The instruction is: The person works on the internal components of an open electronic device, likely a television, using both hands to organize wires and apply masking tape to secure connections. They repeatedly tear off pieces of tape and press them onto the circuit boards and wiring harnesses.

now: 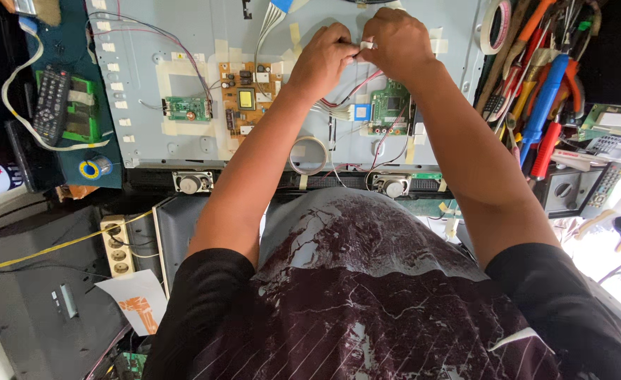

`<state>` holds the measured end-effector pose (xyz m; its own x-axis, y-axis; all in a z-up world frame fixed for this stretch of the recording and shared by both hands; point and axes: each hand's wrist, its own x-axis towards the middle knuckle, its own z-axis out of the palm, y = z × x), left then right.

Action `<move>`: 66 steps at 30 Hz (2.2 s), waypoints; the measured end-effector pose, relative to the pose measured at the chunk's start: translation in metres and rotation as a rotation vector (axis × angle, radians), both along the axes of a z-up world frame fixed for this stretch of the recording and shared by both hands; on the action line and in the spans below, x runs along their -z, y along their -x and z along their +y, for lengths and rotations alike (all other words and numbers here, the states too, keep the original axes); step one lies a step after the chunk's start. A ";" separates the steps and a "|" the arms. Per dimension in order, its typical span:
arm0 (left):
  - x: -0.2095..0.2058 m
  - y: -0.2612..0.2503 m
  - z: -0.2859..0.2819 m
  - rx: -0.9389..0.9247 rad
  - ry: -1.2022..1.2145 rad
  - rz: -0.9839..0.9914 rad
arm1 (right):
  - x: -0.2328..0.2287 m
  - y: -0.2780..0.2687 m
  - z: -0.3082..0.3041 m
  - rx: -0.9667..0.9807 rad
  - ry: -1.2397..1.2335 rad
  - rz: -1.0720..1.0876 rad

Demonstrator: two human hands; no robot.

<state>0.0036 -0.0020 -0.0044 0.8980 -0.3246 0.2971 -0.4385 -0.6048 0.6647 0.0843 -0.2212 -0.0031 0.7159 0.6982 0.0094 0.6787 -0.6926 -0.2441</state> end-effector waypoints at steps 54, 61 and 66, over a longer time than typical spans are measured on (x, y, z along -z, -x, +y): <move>0.016 -0.007 0.004 0.021 0.002 0.054 | -0.024 -0.019 0.016 0.200 0.162 0.386; 0.004 -0.001 0.006 0.048 0.006 0.010 | 0.003 -0.029 0.012 0.270 0.051 0.393; 0.000 0.001 0.004 0.049 -0.029 0.007 | -0.030 -0.027 0.022 0.458 0.124 0.551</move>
